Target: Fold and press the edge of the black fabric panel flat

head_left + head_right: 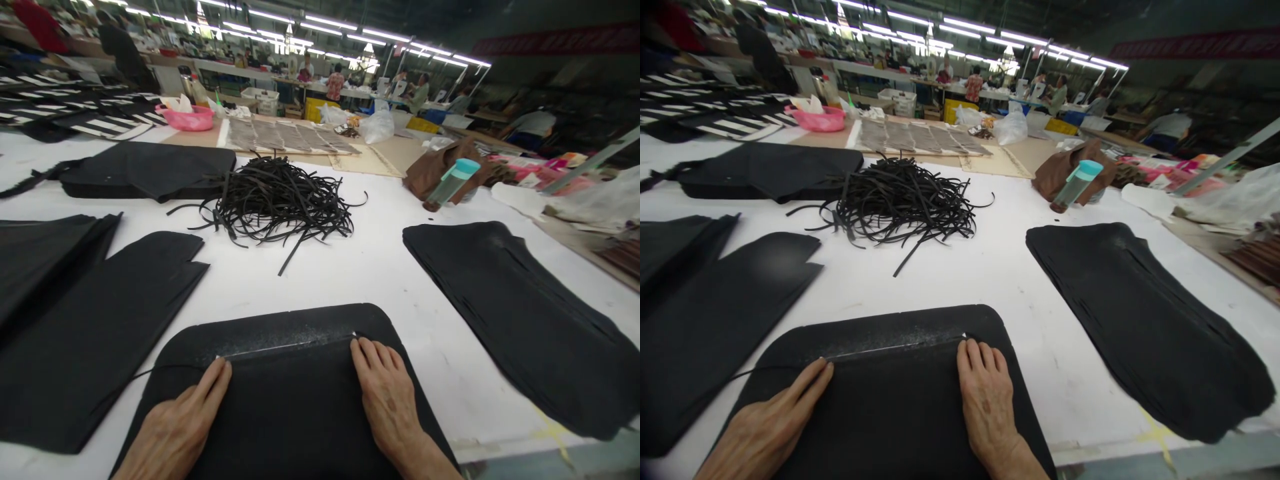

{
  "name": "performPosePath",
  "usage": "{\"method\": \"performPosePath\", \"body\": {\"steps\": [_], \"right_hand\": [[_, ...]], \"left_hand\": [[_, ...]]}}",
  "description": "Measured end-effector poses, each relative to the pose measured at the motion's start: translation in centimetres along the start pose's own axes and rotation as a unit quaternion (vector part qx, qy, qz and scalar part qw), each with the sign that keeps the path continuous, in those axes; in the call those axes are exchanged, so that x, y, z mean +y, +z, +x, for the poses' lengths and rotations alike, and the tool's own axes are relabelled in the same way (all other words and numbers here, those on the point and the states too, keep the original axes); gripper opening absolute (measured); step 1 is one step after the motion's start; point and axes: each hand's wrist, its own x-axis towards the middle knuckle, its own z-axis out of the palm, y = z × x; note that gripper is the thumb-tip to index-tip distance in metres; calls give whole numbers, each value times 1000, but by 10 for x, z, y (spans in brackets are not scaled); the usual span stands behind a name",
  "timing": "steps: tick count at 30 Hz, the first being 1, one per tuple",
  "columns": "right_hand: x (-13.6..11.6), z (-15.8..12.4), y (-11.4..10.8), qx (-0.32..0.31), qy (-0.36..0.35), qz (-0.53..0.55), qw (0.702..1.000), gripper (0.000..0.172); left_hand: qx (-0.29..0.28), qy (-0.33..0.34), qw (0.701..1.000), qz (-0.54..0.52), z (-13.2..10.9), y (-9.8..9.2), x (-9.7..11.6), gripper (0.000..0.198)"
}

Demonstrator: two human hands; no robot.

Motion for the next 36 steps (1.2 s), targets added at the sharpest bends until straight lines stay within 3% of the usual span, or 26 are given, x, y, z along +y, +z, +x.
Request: {"method": "performPosePath", "body": {"steps": [10, 14, 19, 21, 23, 26, 29, 31, 33, 34, 36], "right_hand": [[17, -6, 11, 12, -71, -21, 997, 39], [25, -6, 16, -10, -47, 22, 999, 29], [38, 1, 5, -10, 66, 131, 989, 37], [38, 3, -3, 11, 87, 164, 982, 40], [31, 4, -15, 15, 68, 227, 971, 39], [2, 8, -39, -71, 8, 377, 923, 32], [-36, 19, -68, -214, -5, 503, 838, 38], [-56, 30, -83, -273, -5, 579, 769, 46], [-70, 41, -91, -301, -10, 642, 705, 39], [-74, 44, -92, -310, -8, 664, 681, 29], [-76, 48, -88, -323, 9, 684, 654, 17]], "left_hand": [[-66, -130, 986, -74, -15, -6, -14, 41], [-79, -197, 964, -161, -14, -8, -19, 29], [-26, -281, 913, -294, -15, -28, -33, 25], [17, -305, 877, -371, -15, -44, -36, 28], [49, -324, 822, -465, -11, -63, -33, 29], [49, -321, 706, -630, 4, -85, -22, 26], [-2, -276, 553, -786, 24, -93, -6, 23], [-16, -254, 486, -836, 35, -94, 3, 21], [-16, -243, 471, -848, 42, -95, 8, 21], [-17, -242, 485, -840, 43, -95, 9, 21], [-23, -252, 563, -787, 43, -96, 8, 24]]}}
